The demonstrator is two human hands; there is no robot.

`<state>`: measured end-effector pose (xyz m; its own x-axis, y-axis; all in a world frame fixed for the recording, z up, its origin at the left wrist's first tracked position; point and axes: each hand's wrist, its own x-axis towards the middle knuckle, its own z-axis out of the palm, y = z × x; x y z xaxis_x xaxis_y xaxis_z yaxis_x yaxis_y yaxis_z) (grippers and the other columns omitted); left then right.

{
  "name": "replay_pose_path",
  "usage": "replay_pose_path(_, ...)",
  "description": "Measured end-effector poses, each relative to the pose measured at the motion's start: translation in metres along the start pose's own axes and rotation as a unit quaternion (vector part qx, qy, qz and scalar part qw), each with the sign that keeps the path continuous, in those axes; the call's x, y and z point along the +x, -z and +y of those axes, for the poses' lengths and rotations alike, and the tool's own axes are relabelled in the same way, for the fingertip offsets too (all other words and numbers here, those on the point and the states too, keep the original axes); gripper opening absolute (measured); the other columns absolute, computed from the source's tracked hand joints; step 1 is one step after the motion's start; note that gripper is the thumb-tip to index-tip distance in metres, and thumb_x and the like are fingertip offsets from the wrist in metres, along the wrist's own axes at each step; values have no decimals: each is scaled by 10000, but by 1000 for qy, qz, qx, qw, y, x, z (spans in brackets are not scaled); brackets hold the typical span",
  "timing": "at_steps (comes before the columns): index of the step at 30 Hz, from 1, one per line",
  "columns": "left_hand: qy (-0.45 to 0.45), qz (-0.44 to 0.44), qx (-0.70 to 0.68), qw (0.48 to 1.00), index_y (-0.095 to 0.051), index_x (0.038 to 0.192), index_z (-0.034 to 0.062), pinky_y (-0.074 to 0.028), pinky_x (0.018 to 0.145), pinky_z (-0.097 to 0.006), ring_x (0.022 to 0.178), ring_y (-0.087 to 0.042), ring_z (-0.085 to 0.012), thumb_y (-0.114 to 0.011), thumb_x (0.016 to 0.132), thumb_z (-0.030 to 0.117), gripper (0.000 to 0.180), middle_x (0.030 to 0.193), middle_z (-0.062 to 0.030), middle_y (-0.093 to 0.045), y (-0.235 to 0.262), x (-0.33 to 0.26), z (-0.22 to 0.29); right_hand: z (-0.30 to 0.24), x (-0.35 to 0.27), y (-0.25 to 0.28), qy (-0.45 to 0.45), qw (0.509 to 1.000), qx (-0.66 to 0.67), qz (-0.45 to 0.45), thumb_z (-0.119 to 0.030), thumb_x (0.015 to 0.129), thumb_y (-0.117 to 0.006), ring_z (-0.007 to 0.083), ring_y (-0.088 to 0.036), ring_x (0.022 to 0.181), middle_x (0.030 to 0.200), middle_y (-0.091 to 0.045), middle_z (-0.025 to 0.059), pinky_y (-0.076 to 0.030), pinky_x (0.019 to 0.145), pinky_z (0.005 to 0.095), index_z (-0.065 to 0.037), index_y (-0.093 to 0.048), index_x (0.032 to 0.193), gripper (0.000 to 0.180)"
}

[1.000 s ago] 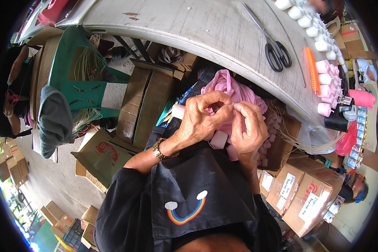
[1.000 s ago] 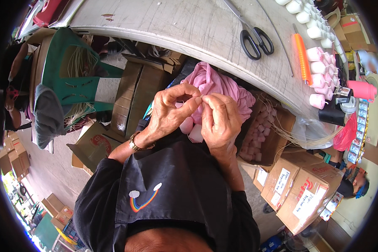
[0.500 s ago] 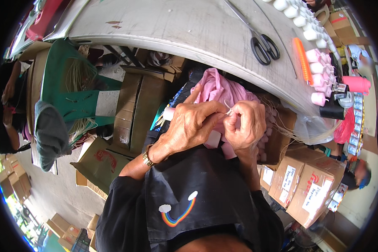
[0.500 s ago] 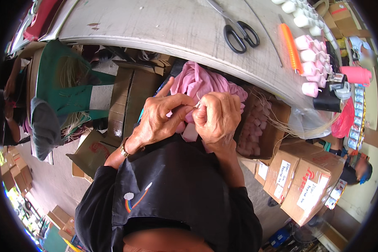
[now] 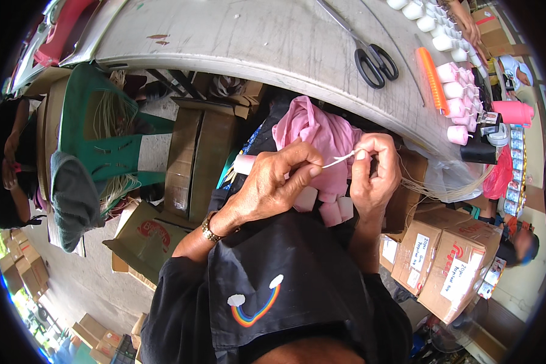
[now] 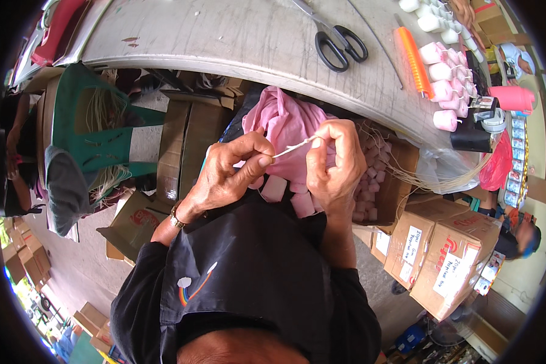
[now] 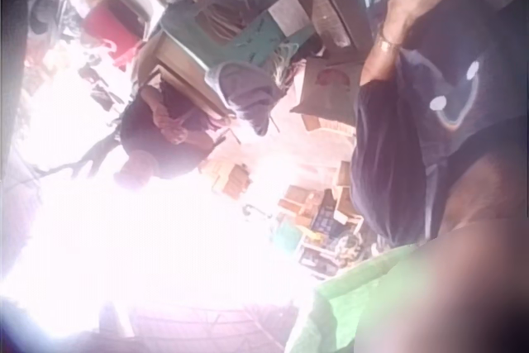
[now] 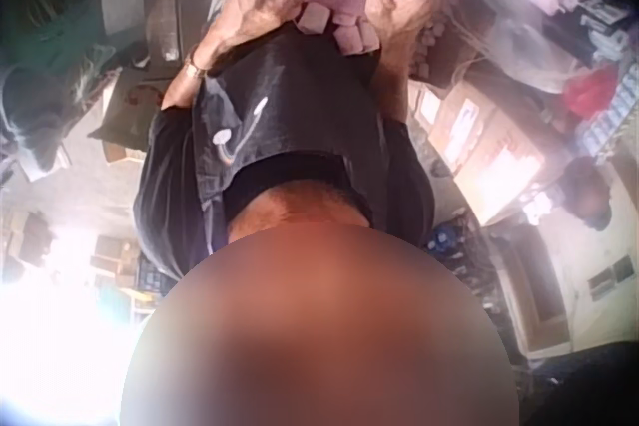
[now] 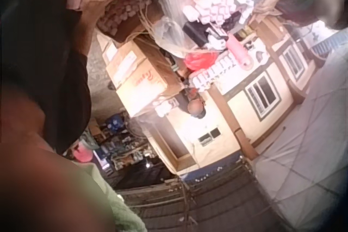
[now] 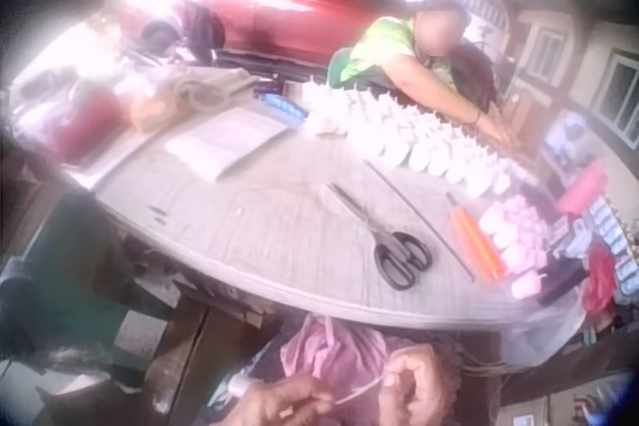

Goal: The person inserts wicks into small pink cylindrical objects and wraps pink fabric around them, then threads the wicks through a series of white cylindrical objects to form a garland. The person places the assembled garland on the table.

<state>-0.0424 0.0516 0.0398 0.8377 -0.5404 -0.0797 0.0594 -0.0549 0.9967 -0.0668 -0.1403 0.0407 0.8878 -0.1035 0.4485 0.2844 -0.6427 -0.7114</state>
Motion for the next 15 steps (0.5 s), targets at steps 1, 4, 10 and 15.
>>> replay_pose_path(1,-46,6,-5,999,-607,946,36,-299,1102,-527,742,-663,-285,-613,885,67,69,797,-83,-640,1,-1,5,-2,-2,0,-53,995,74,-26,26,807,-529,233,-571,773,865,-573,92,-455,717,317,-13,-547,965,164)
replay_pose_path(4,-235,38,21,971,-589,913,18,-209,1154,-485,608,-553,-78,-586,934,85,70,615,15,-545,6,7,20,-8,-10,-10,-34,955,172,-241,-21,836,-572,265,-588,868,979,-583,139,-473,773,337,-2,-571,1076,240)
replay_pose_path(10,-295,23,-18,955,-581,955,4,-206,1158,-466,640,-527,-47,-586,920,44,53,672,23,-554,20,18,61,-32,-9,-13,93,939,128,-305,-136,820,-664,338,-581,976,1051,-586,158,-471,843,408,-10,-592,1078,297)
replay_pose_path(15,-368,-23,27,929,-579,979,-13,-377,1033,-393,652,-565,-76,-569,934,53,80,705,-3,-578,23,21,97,-57,-6,-2,10,940,254,-227,-111,933,-551,218,-583,831,959,-626,120,-467,771,320,1,-612,999,143)
